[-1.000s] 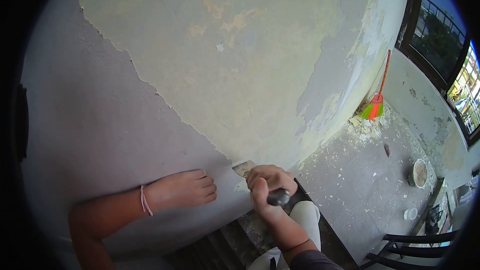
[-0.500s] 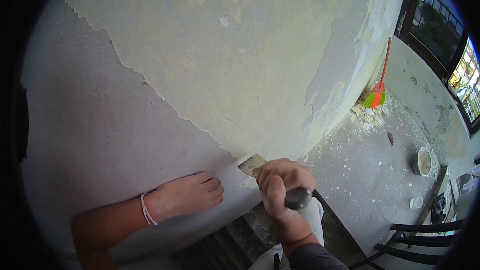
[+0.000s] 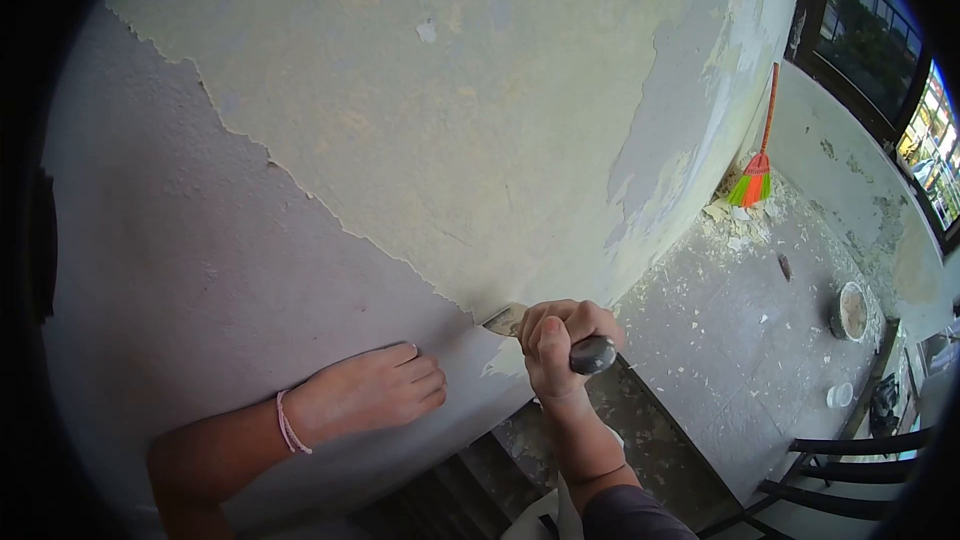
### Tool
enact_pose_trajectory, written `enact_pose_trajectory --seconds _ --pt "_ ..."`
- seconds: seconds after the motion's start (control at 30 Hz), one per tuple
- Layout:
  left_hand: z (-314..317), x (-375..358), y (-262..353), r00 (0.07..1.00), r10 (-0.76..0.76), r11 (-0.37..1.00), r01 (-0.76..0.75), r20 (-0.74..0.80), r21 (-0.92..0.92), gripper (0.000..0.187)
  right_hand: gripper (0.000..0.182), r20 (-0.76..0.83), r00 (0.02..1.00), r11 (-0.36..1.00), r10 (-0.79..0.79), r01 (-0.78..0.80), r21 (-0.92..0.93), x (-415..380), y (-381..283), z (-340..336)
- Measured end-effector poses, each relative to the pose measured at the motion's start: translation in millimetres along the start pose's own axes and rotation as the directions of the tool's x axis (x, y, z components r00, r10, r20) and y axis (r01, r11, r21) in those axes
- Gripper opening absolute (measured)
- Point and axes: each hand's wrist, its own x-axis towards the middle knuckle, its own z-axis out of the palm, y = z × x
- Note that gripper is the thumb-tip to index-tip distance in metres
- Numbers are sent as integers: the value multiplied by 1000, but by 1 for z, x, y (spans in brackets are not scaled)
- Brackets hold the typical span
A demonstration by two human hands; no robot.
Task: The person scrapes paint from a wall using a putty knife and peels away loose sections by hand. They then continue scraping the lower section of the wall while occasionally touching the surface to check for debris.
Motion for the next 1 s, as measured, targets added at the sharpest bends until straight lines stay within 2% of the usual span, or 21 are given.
enact_pose_trajectory --seconds 0.1,0.2,0.23,0.33,0.5,0.6,0.63,0.73,0.77,0.8,0.87,0.93,1.0 --pt "-1 1 -1 1000 -19 1000 19 11 -1 6 34 51 992 992 -117 115 53 6 -16 12" --pt "-1 0 0 1000 -15 1000 15 15 -13 6 33 -55 998 998 44 -46 -38 -1 11 4" --pt "0 2 -1 1000 -18 1000 18 19 0 6 33 -73 994 997 77 -78 -6 2 10 2" --pt "-2 3 -3 999 -3 1000 2 50 13 5 34 21 995 992 -97 95 85 9 -14 8" --pt "-5 6 -1 997 -11 999 9 75 36 5 33 10 994 990 104 -103 -97 3 10 -2" --pt "3 9 -2 997 28 998 -32 76 51 6 33 43 999 997 33 -30 -71 5 -12 6" --pt "3 10 -3 996 22 998 -27 83 60 5 33 84 994 998 -70 70 6 6 -25 9" --pt "2 11 0 997 14 998 -19 71 58 4 33 13 999 961 -33 35 -275 -7 2 4" --pt "4 9 1 999 17 998 -20 47 56 4 33 -17 995 989 100 -101 -110 -6 10 -1" --pt "5 8 0 1000 14 998 -15 21 59 4 34 -11 992 984 127 -127 -126 0 8 -5" --pt "5 9 1 998 33 994 -37 45 101 4 33 22 997 992 77 -75 -103 4 -4 -2" --pt "5 10 -3 998 31 992 -38 60 121 4 31 113 990 996 -79 75 46 10 -27 7" --pt "5 12 -1 998 15 995 -21 64 95 4 30 113 993 997 -46 53 -53 7 -22 9"
